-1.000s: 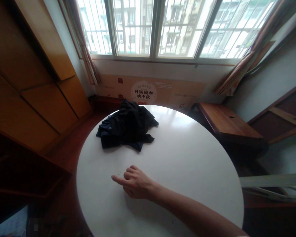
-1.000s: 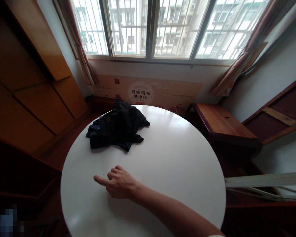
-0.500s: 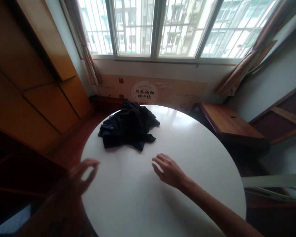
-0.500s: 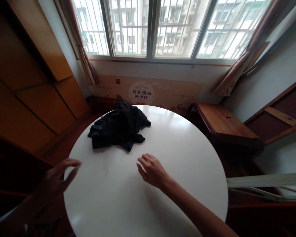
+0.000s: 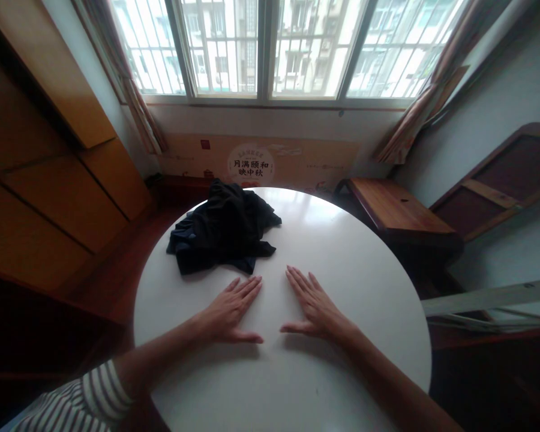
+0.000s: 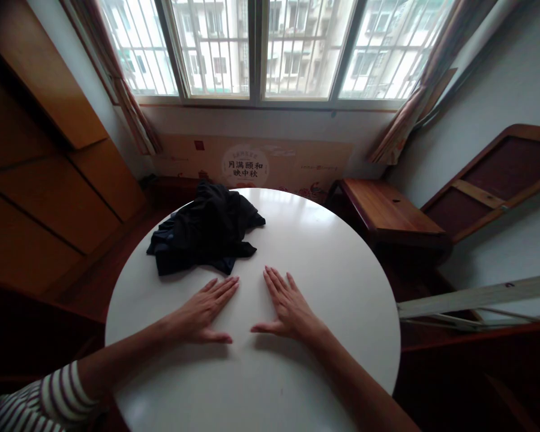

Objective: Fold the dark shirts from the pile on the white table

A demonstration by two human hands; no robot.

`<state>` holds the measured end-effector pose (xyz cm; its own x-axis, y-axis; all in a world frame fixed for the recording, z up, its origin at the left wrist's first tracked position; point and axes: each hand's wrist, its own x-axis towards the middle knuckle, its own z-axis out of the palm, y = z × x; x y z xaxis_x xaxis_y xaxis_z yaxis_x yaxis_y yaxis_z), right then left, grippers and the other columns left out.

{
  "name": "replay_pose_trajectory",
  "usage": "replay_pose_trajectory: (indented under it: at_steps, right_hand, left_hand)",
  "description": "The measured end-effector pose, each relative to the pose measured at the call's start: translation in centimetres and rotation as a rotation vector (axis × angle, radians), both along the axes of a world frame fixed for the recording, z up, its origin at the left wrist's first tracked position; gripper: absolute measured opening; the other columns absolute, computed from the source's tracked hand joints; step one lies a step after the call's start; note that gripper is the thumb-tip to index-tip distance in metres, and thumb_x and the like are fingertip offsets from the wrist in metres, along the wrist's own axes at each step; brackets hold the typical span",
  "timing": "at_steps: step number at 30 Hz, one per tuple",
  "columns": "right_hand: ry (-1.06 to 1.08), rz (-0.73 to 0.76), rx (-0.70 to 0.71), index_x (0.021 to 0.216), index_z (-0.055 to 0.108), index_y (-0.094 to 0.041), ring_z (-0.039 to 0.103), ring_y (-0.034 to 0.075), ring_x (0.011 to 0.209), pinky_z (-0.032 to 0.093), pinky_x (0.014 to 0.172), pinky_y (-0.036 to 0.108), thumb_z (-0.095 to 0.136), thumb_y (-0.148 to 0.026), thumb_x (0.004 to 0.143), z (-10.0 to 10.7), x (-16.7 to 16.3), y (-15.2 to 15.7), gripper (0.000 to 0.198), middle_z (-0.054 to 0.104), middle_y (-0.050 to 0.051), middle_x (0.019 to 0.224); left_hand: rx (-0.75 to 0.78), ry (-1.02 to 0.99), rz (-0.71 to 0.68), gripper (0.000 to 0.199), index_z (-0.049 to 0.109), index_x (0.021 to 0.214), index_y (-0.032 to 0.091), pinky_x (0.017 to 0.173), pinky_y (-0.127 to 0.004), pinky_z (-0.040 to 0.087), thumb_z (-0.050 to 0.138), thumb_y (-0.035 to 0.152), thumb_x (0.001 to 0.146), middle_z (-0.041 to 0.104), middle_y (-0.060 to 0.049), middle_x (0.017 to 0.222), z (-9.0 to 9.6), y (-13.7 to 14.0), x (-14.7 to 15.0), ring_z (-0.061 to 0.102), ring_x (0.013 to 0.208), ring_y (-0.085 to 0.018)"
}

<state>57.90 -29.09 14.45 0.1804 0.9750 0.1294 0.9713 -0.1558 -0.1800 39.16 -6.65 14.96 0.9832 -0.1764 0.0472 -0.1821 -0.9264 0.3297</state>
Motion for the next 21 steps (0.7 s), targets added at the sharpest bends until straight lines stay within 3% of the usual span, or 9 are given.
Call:
replay_pose_trajectory:
  at_steps: [9, 21]
  right_hand:
    - [-0.002, 0.011, -0.055, 0.157, -0.004, -0.007, 0.018, 0.036, 0.149, 0.015, 0.118, 0.059, 0.048, -0.084, 0.076, 0.49, -0.03, -0.10, 0.124, 0.017, 0.024, 0.160]
    - [0.013, 0.021, -0.054, 0.158, 0.006, -0.005, 0.017, 0.036, 0.149, 0.015, 0.118, 0.059, 0.045, -0.086, 0.076, 0.15, 0.20, 0.14, 0.121, 0.016, 0.023, 0.161]
  left_hand:
    - [0.034, 0.048, 0.048, 0.117, -0.002, 0.158, 0.015, 0.119, -0.054, 0.006, 0.046, 0.085, 0.077, 0.009, -0.019, 0.163, -0.05, -0.11, 0.29, 0.015, 0.150, -0.036]
    - [0.041, 0.040, 0.046, 0.112, 0.005, 0.159, 0.012, 0.119, -0.058, 0.008, 0.045, 0.082, 0.080, 0.014, -0.021, 0.161, 0.29, -0.31, 0.32, 0.019, 0.149, -0.037]
